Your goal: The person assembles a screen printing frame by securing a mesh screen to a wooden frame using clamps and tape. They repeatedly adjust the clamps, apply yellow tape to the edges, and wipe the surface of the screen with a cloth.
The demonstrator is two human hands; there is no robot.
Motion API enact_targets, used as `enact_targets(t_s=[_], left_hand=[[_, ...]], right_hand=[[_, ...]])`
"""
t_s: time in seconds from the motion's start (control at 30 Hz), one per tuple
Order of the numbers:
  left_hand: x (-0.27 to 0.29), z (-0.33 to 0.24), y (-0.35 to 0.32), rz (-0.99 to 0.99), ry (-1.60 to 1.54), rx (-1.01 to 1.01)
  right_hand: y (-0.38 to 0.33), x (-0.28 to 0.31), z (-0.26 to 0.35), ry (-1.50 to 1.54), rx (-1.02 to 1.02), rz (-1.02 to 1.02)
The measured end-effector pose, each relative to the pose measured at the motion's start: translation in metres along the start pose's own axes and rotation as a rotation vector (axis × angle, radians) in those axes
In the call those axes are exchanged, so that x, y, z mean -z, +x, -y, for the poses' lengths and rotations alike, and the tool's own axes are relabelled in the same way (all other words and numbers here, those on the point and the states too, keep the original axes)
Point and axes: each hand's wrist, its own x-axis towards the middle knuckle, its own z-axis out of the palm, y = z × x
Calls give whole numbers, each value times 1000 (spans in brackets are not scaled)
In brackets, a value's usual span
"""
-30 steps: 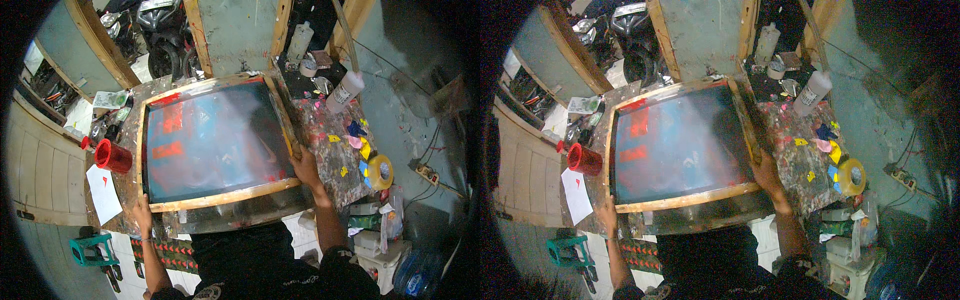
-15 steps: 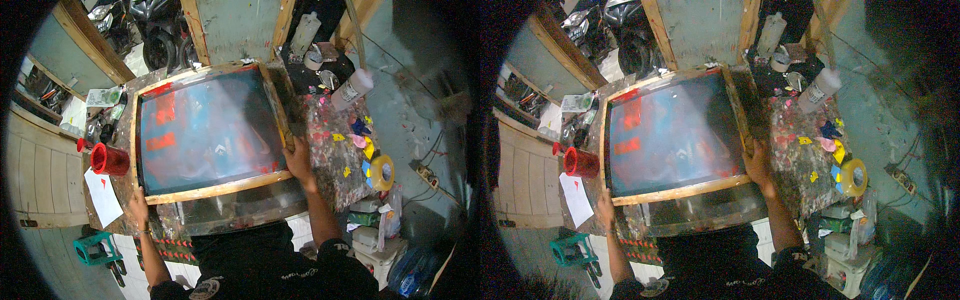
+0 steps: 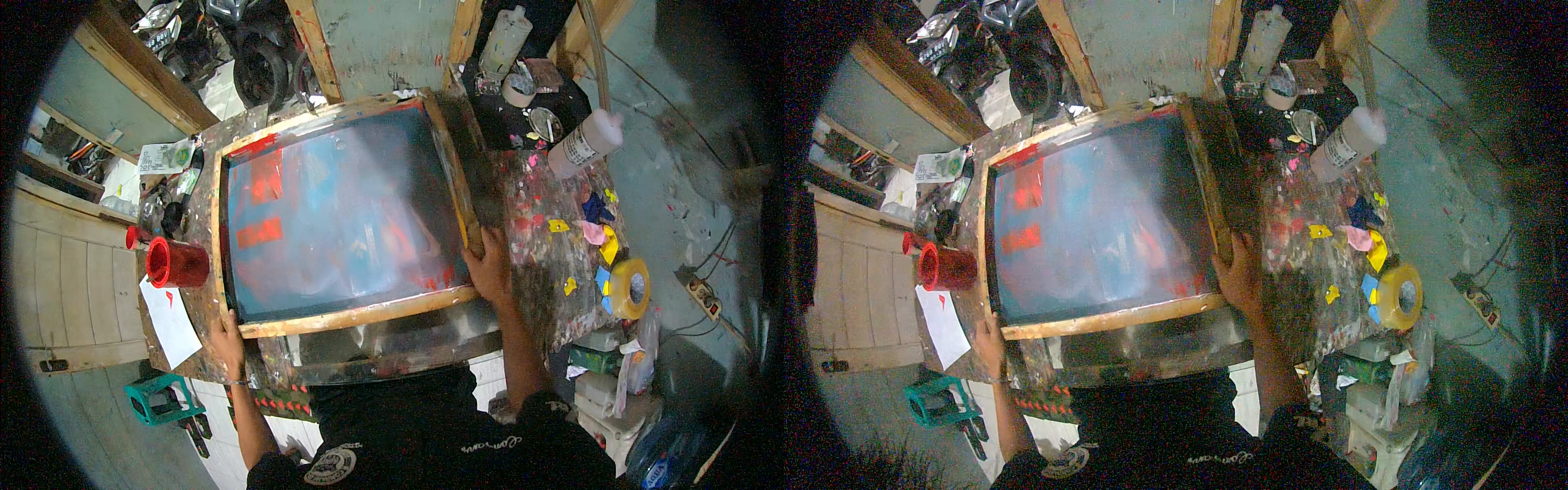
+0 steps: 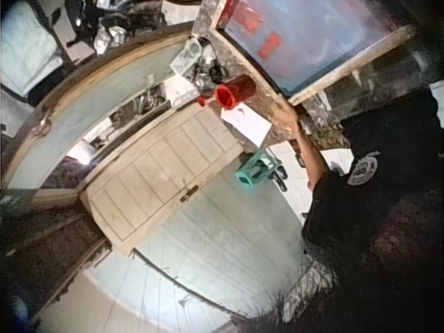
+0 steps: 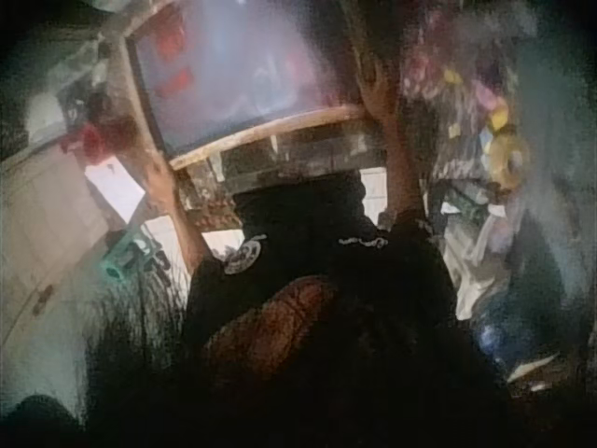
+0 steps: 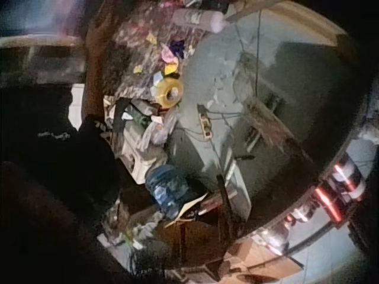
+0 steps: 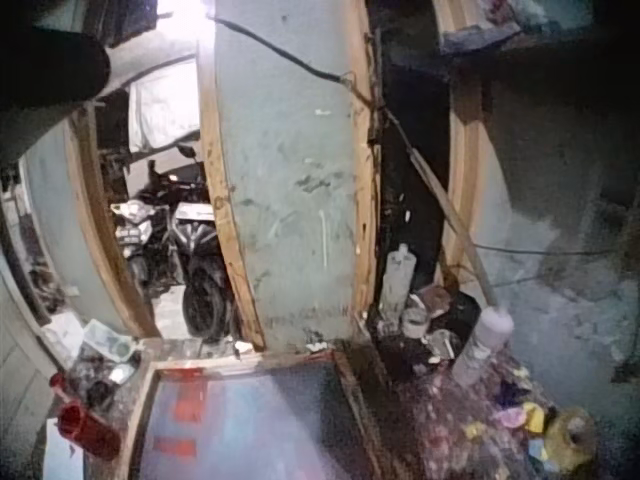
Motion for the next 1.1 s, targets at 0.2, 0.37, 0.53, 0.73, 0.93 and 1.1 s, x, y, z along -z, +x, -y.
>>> enact_targets(t_s=[0.2, 0.37, 0.53, 0.73, 0.93, 1.1], left_hand=[[-3, -2, -9, -45, -137, -22], [-10, 9, -6, -45, -187, 12], [-17, 18, -8, -84, -271, 16], [3, -22, -13, 54, -222, 31], [-8, -7, 5, -105, -147, -106], [-4, -2, 11, -55, -175, -164]], right_hand=[[-5, -3, -7, -97, 49, -44], [-7, 0, -5, 4, 41, -37], [-2, 7, -4, 36, 15, 39], [-8, -12, -19, 63, 21, -98], [1, -34, -42, 87, 64, -172], [1, -25, -32, 31, 109, -171]])
